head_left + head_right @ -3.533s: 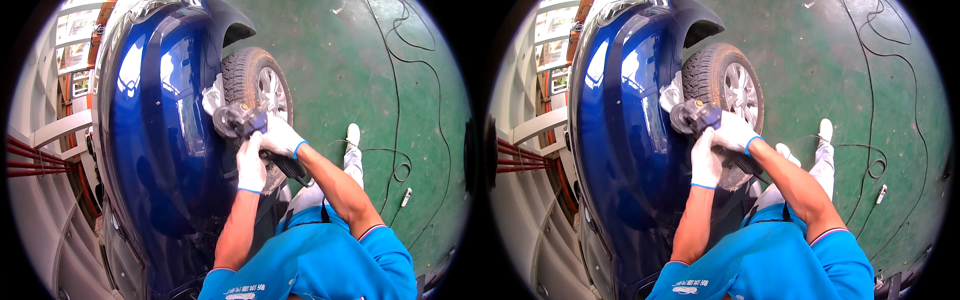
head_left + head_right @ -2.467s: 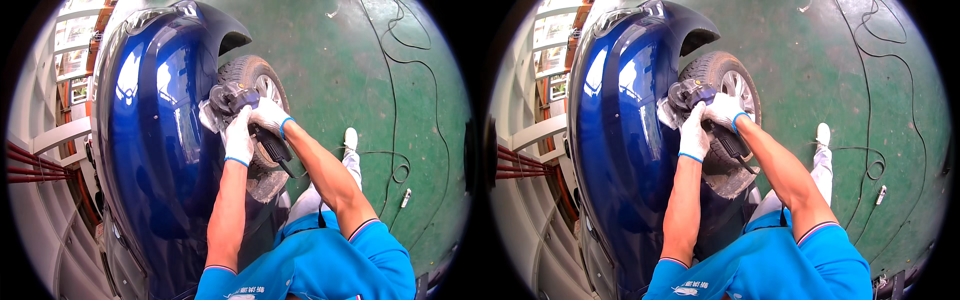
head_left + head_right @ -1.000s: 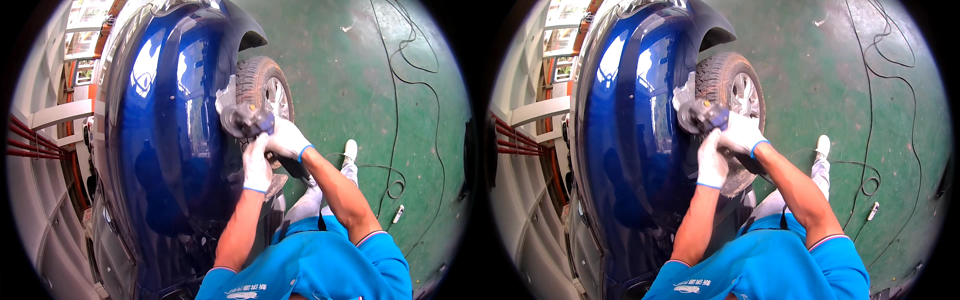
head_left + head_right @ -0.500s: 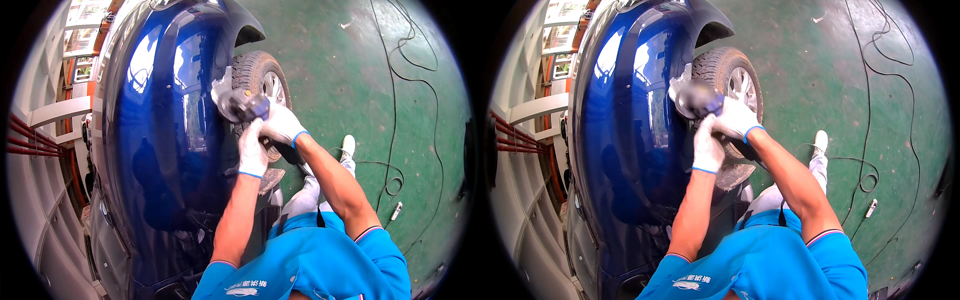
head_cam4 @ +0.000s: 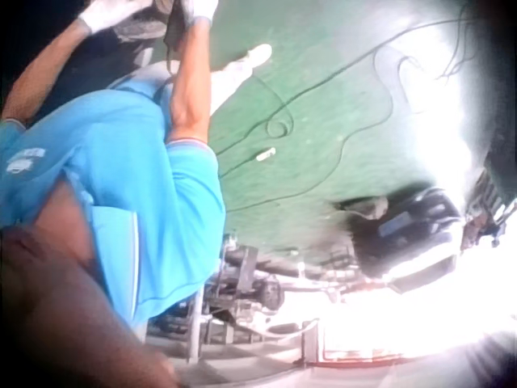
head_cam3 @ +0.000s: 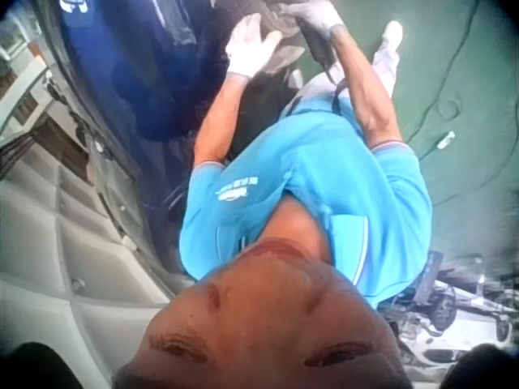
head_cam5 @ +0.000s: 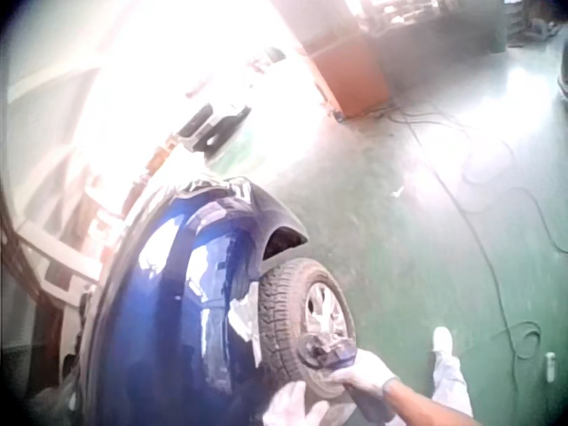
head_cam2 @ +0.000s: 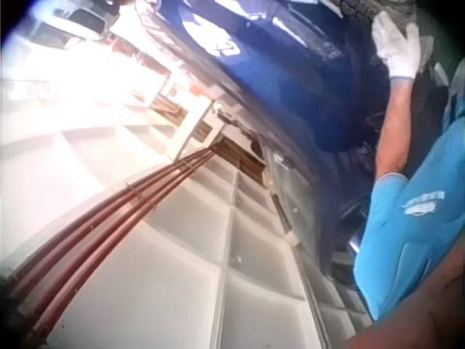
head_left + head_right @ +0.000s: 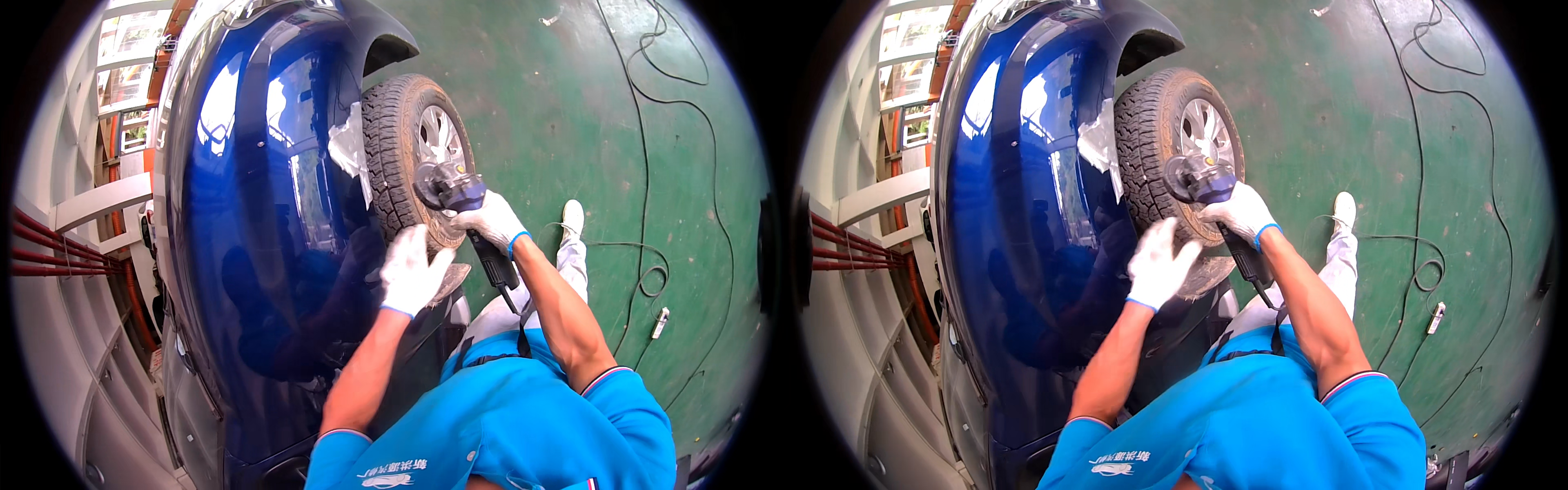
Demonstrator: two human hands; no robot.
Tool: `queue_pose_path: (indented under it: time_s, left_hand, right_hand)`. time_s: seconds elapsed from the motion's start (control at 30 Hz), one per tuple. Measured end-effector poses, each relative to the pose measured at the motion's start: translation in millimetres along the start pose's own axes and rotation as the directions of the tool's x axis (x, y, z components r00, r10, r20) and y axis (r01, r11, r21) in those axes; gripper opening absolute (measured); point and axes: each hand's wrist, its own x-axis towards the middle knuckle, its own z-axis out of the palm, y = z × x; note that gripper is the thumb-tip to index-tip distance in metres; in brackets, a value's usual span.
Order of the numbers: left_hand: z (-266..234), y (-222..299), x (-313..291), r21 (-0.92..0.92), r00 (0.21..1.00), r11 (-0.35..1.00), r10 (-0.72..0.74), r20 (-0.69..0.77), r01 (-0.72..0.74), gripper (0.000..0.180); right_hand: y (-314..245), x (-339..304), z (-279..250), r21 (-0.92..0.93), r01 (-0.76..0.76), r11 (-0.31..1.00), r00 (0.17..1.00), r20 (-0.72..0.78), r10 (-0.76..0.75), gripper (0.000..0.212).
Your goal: The person uses an angle grinder to remove paint and smooth the surface of a blue car's rear quarter panel and wheel arch. They move around the vehicle, grinding different sections and occasionally wiping the surface with a cloth.
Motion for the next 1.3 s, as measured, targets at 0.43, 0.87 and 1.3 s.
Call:
queue_pose_path:
  time_s: [0.43, 0.87, 1.3]
  left_hand:
    - [-68, -4, 16, 0.318, 0.961, 0.92, 0.165, 0.222, -0.231, 0.068]
    - [-10, 2, 48, -0.949, 0.956, 0.18, -0.189, 0.224, 0.258, 0.039]
    - [-18, 2, 40, -0.943, 0.975, 0.279, -0.176, 0.132, 0.179, 0.053]
  right_hand:
    - [-34, 2, 0, -0.267, 0.13, 0.955, 0.987, -0.055, -0.15, 0.065]
    - [-78, 15, 37, -0.485, 0.216, 0.847, 0.974, 0.041, -0.225, 0.066]
    - [-84, 13, 45, -0.424, 0.24, 0.873, 0.97, 0.063, -0.236, 0.062]
